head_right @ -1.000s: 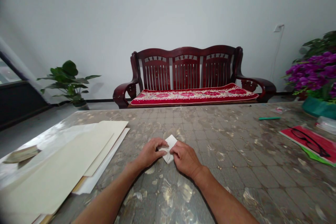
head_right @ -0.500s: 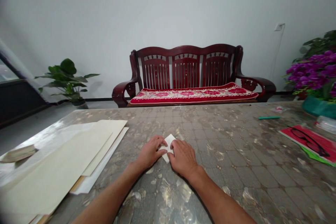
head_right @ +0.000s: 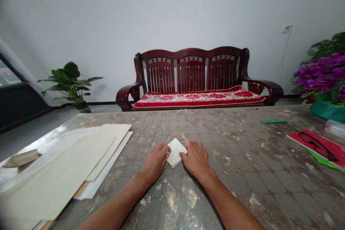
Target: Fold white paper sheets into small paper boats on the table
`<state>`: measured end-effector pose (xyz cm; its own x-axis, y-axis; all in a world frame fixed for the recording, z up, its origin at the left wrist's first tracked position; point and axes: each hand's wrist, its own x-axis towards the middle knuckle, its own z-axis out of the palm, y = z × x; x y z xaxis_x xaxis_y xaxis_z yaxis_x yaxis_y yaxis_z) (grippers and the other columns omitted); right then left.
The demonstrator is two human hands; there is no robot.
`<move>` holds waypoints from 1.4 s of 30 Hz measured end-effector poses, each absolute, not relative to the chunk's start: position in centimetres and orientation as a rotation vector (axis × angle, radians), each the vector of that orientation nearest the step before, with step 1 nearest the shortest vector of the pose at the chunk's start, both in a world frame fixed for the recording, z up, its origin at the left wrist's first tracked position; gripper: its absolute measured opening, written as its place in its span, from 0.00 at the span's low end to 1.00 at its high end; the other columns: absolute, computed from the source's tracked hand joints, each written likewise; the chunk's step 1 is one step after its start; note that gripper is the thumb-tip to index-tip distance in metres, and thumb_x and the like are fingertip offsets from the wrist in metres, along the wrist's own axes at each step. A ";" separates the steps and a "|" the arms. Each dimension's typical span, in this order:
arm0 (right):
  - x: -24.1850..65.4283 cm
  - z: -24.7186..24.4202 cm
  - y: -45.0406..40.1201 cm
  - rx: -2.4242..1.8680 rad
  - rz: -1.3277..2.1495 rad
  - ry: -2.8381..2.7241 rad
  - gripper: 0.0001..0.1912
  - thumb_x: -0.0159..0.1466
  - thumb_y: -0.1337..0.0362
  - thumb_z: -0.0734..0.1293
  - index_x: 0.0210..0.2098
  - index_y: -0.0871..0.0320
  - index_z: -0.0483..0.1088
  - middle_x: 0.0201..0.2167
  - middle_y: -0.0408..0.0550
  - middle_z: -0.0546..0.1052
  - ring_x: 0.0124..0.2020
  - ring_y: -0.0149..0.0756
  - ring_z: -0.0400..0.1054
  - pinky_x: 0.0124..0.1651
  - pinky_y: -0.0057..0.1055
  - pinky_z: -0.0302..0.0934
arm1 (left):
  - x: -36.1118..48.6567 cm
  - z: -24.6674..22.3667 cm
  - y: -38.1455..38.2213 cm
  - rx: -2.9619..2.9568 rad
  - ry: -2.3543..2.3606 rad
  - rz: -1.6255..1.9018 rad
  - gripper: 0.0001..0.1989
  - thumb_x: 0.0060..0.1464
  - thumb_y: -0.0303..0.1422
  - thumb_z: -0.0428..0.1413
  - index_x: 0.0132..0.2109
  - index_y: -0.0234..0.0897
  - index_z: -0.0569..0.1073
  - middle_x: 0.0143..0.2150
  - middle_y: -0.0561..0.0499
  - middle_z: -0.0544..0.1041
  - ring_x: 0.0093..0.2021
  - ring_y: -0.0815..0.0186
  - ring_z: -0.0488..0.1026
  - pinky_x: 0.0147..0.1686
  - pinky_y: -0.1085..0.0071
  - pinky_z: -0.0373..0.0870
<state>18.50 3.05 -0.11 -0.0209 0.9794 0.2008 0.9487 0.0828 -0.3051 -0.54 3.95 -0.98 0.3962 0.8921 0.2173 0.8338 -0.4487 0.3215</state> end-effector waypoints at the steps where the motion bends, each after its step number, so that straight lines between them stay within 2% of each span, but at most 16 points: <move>1: 18.5 0.1 3.0 -1.924 0.125 -2.003 0.10 0.58 0.56 0.69 0.33 0.55 0.68 0.34 0.50 0.76 0.39 0.43 0.67 0.39 0.35 0.54 | -0.4 -0.9 3.8 2.482 1.529 0.512 0.06 0.62 0.29 0.49 0.42 0.40 0.71 0.43 0.48 0.71 0.46 0.60 0.69 0.47 0.65 0.65; 6: 18.5 0.1 3.3 -1.896 0.322 -1.828 0.05 0.56 0.62 0.67 0.30 0.55 0.66 0.31 0.47 0.76 0.35 0.39 0.69 0.34 0.32 0.55 | 0.1 -0.7 2.9 2.415 1.514 0.552 0.04 0.60 0.33 0.53 0.42 0.39 0.71 0.45 0.47 0.72 0.49 0.59 0.68 0.50 0.64 0.64; 11: 17.8 -1.1 3.8 -1.472 0.720 -1.529 0.04 0.58 0.62 0.64 0.32 0.55 0.67 0.27 0.42 0.75 0.30 0.34 0.69 0.34 0.30 0.62 | 1.4 -0.9 2.2 2.388 1.505 0.695 0.25 0.49 0.43 0.63 0.51 0.39 0.68 0.49 0.45 0.72 0.51 0.53 0.67 0.52 0.57 0.64; 13: 17.4 -1.2 3.6 -1.340 0.755 -1.495 0.07 0.59 0.60 0.64 0.35 0.55 0.68 0.30 0.43 0.76 0.32 0.35 0.70 0.38 0.31 0.64 | 1.8 -1.0 2.3 2.325 1.499 0.783 0.24 0.49 0.39 0.62 0.52 0.39 0.66 0.49 0.44 0.72 0.51 0.53 0.68 0.52 0.58 0.64; 16: 17.1 -0.8 3.3 -1.195 0.789 -1.527 0.11 0.62 0.59 0.62 0.41 0.55 0.69 0.36 0.46 0.78 0.39 0.37 0.72 0.45 0.33 0.65 | 1.6 -1.1 3.0 2.170 1.435 0.894 0.14 0.57 0.29 0.51 0.51 0.40 0.67 0.46 0.46 0.75 0.49 0.57 0.72 0.50 0.62 0.67; 18: 17.3 -0.6 3.3 -1.178 0.736 -1.531 0.13 0.64 0.59 0.60 0.44 0.55 0.70 0.42 0.48 0.77 0.45 0.38 0.71 0.49 0.35 0.63 | 1.3 -1.2 3.6 2.008 1.442 1.003 0.12 0.58 0.27 0.47 0.48 0.39 0.69 0.43 0.47 0.77 0.45 0.59 0.74 0.47 0.63 0.68; 22: 18.3 -1.3 4.2 -1.256 0.634 -1.453 0.20 0.63 0.56 0.61 0.53 0.55 0.65 0.52 0.52 0.72 0.54 0.42 0.66 0.53 0.38 0.61 | 1.1 -1.5 4.4 1.559 1.360 1.239 0.13 0.54 0.30 0.53 0.48 0.36 0.69 0.44 0.45 0.79 0.44 0.58 0.76 0.46 0.62 0.71; 23: 18.5 -1.6 4.5 -1.245 0.716 -1.422 0.23 0.63 0.54 0.61 0.55 0.55 0.63 0.51 0.53 0.73 0.51 0.42 0.67 0.50 0.38 0.63 | 1.2 -1.7 4.5 1.466 1.278 1.263 0.15 0.53 0.31 0.54 0.49 0.35 0.68 0.45 0.45 0.79 0.44 0.58 0.76 0.46 0.62 0.72; 25: 18.6 -2.1 5.1 -1.201 0.904 -1.367 0.26 0.62 0.53 0.62 0.56 0.57 0.60 0.39 0.49 0.76 0.40 0.40 0.71 0.41 0.35 0.65 | 1.4 -2.1 4.5 1.341 1.138 1.266 0.18 0.53 0.32 0.55 0.52 0.35 0.66 0.48 0.44 0.78 0.46 0.58 0.77 0.45 0.62 0.73; 28: 18.5 -2.7 5.8 -1.202 1.002 -1.361 0.25 0.58 0.55 0.64 0.53 0.60 0.63 0.22 0.38 0.68 0.24 0.33 0.64 0.28 0.29 0.59 | 1.7 -2.6 4.6 1.330 1.091 1.222 0.20 0.55 0.32 0.54 0.54 0.36 0.65 0.50 0.44 0.78 0.47 0.59 0.77 0.46 0.63 0.74; 30: 18.6 -2.8 6.1 -1.259 0.963 -1.387 0.24 0.56 0.58 0.64 0.51 0.61 0.66 0.20 0.35 0.64 0.21 0.31 0.59 0.26 0.28 0.55 | 1.6 -2.9 4.7 1.375 1.133 1.164 0.23 0.57 0.30 0.52 0.59 0.36 0.61 0.50 0.44 0.78 0.46 0.61 0.77 0.44 0.64 0.75; 33: 19.2 -2.7 6.4 -1.392 0.839 -1.470 0.23 0.56 0.62 0.62 0.51 0.61 0.69 0.20 0.36 0.65 0.22 0.31 0.60 0.27 0.28 0.54 | 0.9 -3.1 5.1 1.505 1.283 1.098 0.31 0.56 0.25 0.51 0.65 0.36 0.55 0.49 0.44 0.78 0.42 0.63 0.78 0.43 0.64 0.76; 35: 19.6 -2.5 6.3 -1.495 0.725 -1.553 0.23 0.57 0.63 0.61 0.51 0.60 0.70 0.22 0.38 0.68 0.25 0.33 0.63 0.30 0.28 0.55 | 0.3 -3.0 5.2 1.726 1.392 1.105 0.30 0.53 0.24 0.54 0.63 0.36 0.61 0.52 0.43 0.75 0.47 0.61 0.76 0.49 0.60 0.74; 38: 19.7 -2.0 6.1 -1.623 0.583 -1.684 0.22 0.59 0.65 0.61 0.52 0.58 0.71 0.27 0.42 0.74 0.29 0.34 0.67 0.34 0.29 0.58 | -0.5 -2.7 5.3 2.125 1.460 1.054 0.23 0.51 0.24 0.57 0.56 0.39 0.71 0.60 0.43 0.70 0.61 0.55 0.67 0.61 0.53 0.63; 42: 19.5 -1.7 5.7 -1.658 0.433 -1.863 0.22 0.61 0.69 0.61 0.54 0.56 0.70 0.38 0.47 0.77 0.39 0.36 0.69 0.44 0.29 0.60 | -0.8 -2.4 5.5 2.460 1.382 0.720 0.23 0.56 0.29 0.56 0.59 0.40 0.70 0.67 0.44 0.64 0.70 0.51 0.52 0.66 0.50 0.55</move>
<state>19.47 5.75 -1.73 -0.0391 0.9751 0.2182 0.7790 0.1665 -0.6044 -0.80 5.52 -2.38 0.4347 0.8477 0.3040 0.7352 -0.5290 0.4238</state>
